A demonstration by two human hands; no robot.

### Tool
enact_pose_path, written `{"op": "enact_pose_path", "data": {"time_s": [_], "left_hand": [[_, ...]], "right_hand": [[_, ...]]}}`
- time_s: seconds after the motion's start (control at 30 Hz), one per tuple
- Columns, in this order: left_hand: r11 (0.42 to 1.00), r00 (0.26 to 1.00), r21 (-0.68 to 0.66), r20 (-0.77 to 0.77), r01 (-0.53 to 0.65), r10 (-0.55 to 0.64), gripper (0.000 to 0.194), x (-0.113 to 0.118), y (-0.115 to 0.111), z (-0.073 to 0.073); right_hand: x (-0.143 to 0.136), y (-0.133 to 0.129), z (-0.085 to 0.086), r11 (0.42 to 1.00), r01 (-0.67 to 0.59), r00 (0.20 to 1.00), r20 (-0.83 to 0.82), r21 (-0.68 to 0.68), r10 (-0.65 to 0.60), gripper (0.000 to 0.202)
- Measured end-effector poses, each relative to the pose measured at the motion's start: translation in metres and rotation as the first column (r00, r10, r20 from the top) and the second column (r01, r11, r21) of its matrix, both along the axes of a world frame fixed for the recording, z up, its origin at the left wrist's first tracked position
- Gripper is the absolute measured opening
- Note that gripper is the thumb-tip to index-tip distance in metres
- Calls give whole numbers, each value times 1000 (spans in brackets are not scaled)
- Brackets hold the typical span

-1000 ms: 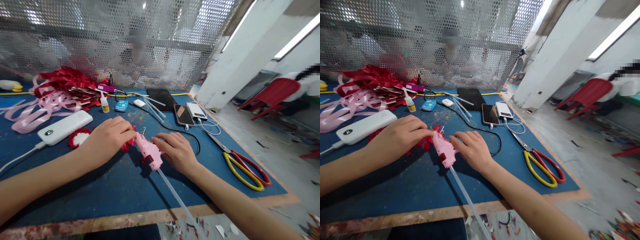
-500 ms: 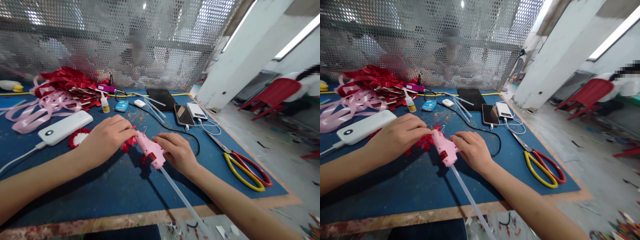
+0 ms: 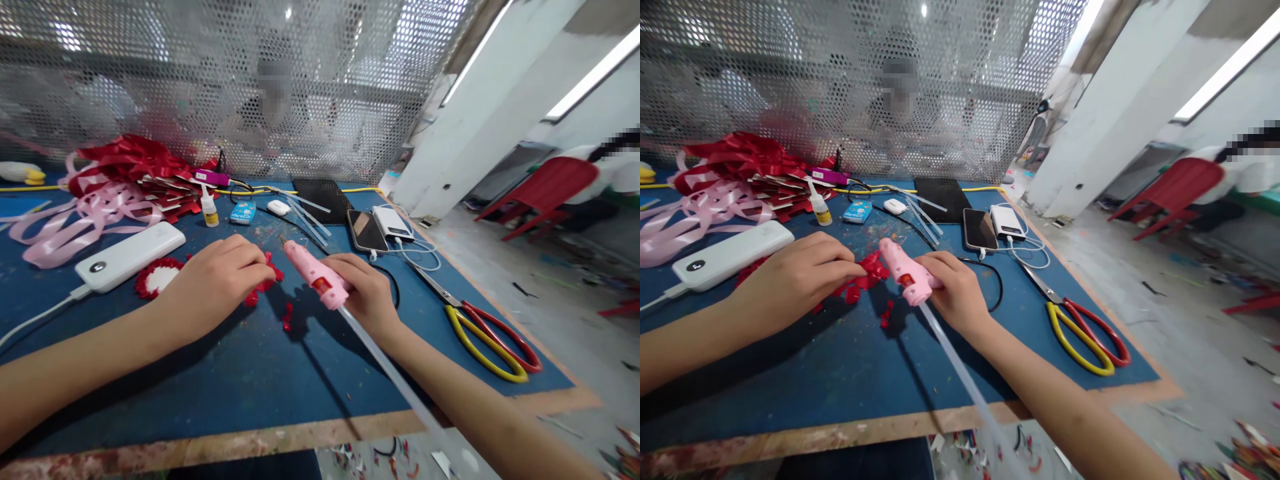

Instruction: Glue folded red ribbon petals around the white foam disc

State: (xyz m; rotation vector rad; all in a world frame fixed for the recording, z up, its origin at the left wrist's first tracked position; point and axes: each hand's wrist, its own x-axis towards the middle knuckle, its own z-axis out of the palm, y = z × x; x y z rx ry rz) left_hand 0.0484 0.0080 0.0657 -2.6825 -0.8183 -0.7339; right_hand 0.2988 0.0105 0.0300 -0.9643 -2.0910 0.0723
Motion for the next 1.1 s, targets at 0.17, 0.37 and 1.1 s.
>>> {"op": "enact_pose_path", "data": {"time_s": [0.17, 0.37, 1.1], "left_hand": [[999, 995, -48, 103, 17, -12, 17, -1, -1, 6], [1000, 992, -19, 129, -13, 15, 19, -2, -1, 11], [939, 996, 344, -80, -20, 51, 17, 3, -5, 1]], "right_hand": [[2, 9, 0, 951, 67, 984, -140, -303, -113, 8], [0, 6, 1, 960, -32, 993, -117, -278, 0, 11], [-7, -3, 1, 938, -215, 976, -100, -271, 195, 16]]}}
